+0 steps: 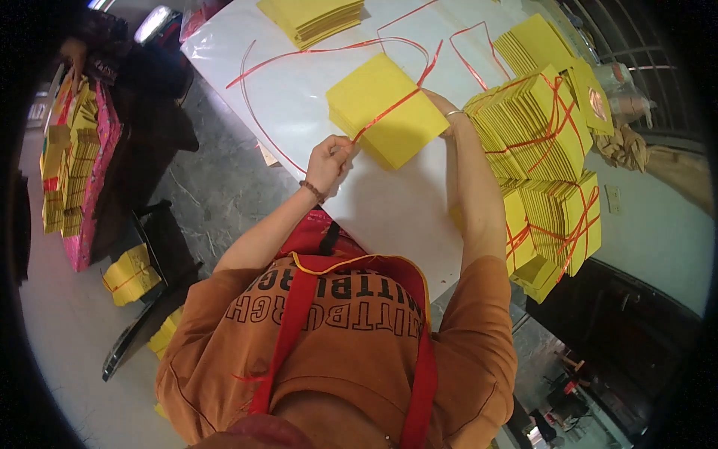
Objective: Bundling and tying stacks of yellow paper with red ribbons on a production table.
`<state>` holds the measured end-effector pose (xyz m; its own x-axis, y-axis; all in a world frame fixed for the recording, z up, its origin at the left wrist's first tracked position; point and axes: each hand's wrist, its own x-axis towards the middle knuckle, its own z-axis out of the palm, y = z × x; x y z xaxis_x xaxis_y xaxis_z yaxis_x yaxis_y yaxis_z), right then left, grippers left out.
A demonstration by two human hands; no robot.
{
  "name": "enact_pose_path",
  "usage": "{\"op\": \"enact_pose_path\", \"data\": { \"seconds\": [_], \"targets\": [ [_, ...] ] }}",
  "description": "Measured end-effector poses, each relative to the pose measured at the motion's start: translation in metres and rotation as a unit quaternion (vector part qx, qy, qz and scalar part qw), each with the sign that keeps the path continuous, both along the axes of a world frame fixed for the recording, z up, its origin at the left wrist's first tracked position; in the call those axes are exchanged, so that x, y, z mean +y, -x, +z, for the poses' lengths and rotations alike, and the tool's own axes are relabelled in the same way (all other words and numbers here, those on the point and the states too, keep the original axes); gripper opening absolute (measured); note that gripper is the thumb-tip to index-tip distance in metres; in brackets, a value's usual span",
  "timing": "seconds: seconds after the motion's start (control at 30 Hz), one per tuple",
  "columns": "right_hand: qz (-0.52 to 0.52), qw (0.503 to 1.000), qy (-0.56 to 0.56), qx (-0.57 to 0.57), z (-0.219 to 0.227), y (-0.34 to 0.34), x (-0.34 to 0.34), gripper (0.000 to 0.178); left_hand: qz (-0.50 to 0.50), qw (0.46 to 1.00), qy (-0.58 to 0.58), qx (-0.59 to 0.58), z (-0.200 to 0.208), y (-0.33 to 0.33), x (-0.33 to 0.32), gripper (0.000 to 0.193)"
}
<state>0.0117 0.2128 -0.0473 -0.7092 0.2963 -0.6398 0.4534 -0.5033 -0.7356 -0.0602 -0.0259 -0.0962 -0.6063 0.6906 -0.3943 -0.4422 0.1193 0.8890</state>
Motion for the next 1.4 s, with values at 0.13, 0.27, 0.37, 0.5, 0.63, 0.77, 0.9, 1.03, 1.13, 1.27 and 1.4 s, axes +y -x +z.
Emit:
{"op": "enact_pose_path", "data": {
  "seconds": [0.13,0.27,0.37,0.5,0.63,0.77,0.9,1.03,1.13,1.27,1.4],
  "targets": [
    [-0.019,0.999,-0.036,0.013,-0.004,-0.006,-0.014,0.043,0.036,0.996,-0.012,-0.084,-0.002,0.007,0.012,0.004],
    [-0.026,0.994,-0.106,-0.017,-0.01,-0.011,-0.028,0.042,0.053,0.984,-0.051,-0.16,-0.008,0.017,0.011,0.004],
    [-0.017,0.996,-0.089,0.008,-0.011,-0.016,-0.051,0.041,0.028,0.982,-0.055,-0.181,-0.014,0.031,0.005,0.007],
    [-0.039,0.996,-0.075,0.025,-0.013,-0.017,-0.085,0.041,0.034,0.976,-0.091,-0.197,-0.011,0.045,0.003,0.023],
    [-0.086,0.994,-0.064,0.036,-0.014,-0.022,-0.106,0.04,-0.058,0.96,-0.15,-0.23,-0.025,0.065,-0.003,0.056],
    [-0.13,0.989,-0.048,0.058,-0.015,-0.026,-0.107,0.04,-0.161,0.954,-0.141,-0.212,-0.015,0.077,0.004,0.056],
    [-0.155,0.983,-0.023,0.091,-0.015,-0.03,-0.111,0.039,-0.202,0.93,-0.171,-0.256,-0.013,0.074,0.003,0.063],
    [-0.175,0.977,0.003,0.124,-0.013,-0.038,-0.127,0.039,-0.226,0.911,-0.207,-0.276,-0.011,0.068,0.001,0.068],
    [-0.196,0.969,0.019,0.148,-0.014,-0.036,-0.126,0.038,-0.271,0.907,-0.229,-0.228,0.0,0.067,0.002,0.07],
    [-0.238,0.953,0.039,0.182,-0.017,-0.029,-0.125,0.038,-0.289,0.906,-0.219,-0.22,0.022,0.063,0.003,0.071],
    [-0.281,0.932,0.058,0.22,-0.015,-0.029,-0.117,0.037,-0.293,0.907,-0.223,-0.204,0.024,0.072,0.008,0.065]
  ]
}}
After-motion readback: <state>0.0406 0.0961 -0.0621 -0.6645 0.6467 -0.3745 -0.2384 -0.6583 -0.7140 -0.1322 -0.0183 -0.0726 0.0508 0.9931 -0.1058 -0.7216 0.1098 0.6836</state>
